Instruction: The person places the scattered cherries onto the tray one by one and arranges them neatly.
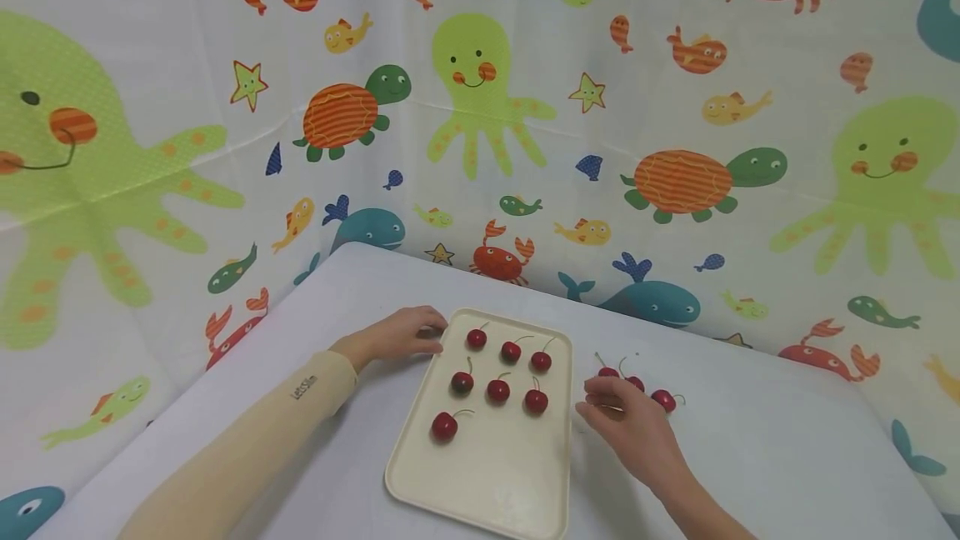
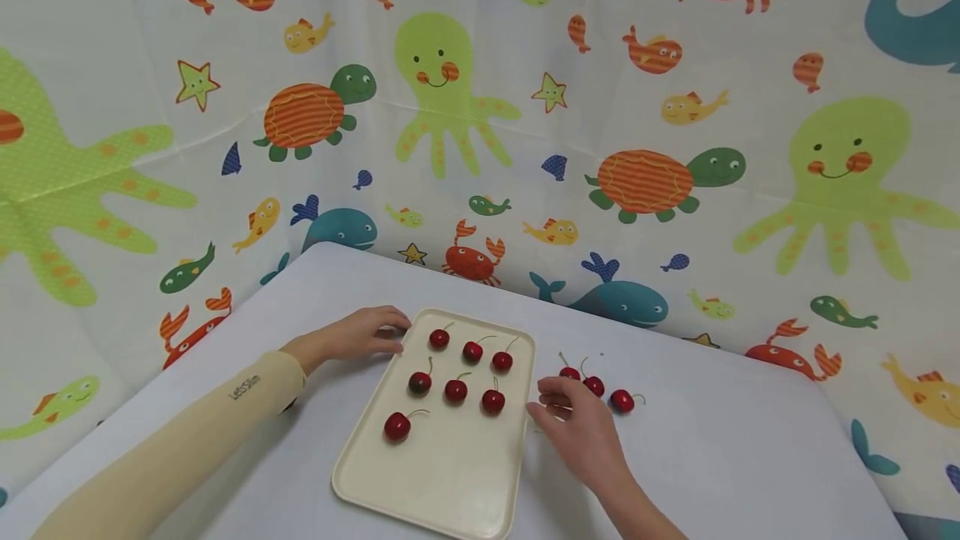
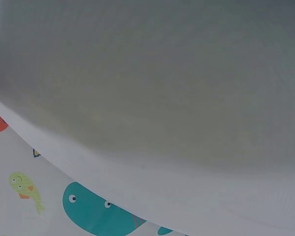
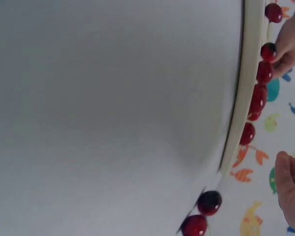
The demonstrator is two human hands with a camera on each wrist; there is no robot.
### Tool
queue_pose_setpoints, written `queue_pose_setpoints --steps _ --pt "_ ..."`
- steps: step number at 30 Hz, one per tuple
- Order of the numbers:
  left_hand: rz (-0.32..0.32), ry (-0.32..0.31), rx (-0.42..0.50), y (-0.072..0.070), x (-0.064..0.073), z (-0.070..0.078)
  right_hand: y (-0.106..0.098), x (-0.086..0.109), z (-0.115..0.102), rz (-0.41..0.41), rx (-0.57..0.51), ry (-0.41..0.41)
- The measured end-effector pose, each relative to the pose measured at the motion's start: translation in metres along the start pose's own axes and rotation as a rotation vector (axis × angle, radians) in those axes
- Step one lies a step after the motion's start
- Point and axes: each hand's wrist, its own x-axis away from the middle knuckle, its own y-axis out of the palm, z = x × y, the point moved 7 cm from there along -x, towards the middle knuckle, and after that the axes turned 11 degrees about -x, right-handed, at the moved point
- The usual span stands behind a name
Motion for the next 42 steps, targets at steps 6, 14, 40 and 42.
queue_pose_setpoints --steps 6,14,40,42 --pt "-0.004 0.006 0.001 0.001 0.001 0.001 -0.009 -0.001 0.017 0.015 0.020 0.047" --pt "0.002 0.016 0.005 -0.001 0.001 0.004 -0.018 -0.002 0.031 0.019 0.065 0.065" --pt "0.002 0.015 0.011 -0.001 0.000 0.001 -0.064 -0.012 0.068 0.075 0.211 0.038" --pt "0.001 0.012 0.009 0.000 0.000 0.001 -0.068 -0.013 0.071 0.076 0.215 0.044"
